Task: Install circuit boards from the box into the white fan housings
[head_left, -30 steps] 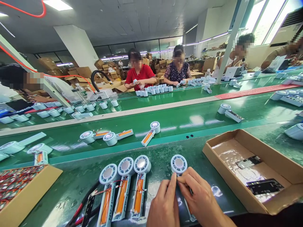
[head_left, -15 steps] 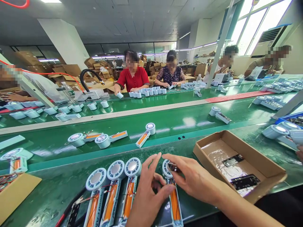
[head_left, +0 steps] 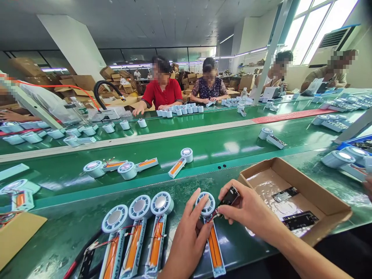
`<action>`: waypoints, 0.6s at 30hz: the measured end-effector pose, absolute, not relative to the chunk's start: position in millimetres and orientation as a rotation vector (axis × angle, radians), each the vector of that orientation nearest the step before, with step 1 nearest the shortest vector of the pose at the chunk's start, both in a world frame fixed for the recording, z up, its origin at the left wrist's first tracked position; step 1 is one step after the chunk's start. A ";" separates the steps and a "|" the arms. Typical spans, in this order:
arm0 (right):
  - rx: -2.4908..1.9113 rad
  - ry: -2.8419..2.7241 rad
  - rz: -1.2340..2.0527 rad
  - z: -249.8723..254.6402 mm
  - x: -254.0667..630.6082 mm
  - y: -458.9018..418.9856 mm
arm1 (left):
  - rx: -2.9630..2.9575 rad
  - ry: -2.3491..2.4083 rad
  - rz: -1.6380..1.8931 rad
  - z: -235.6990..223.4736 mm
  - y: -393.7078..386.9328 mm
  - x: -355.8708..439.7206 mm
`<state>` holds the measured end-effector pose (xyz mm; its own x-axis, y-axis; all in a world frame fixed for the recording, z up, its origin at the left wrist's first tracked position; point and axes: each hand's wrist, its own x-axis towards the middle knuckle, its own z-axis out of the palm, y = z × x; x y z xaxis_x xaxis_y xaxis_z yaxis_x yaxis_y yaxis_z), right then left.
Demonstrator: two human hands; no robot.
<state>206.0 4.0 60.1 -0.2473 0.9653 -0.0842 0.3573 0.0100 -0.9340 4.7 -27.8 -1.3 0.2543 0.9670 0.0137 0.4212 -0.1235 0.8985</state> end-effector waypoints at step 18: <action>-1.218 -2.766 0.168 78.1 229.2 -11.8 | 1.521 1.290 0.988 -11.5 -26.9 12.0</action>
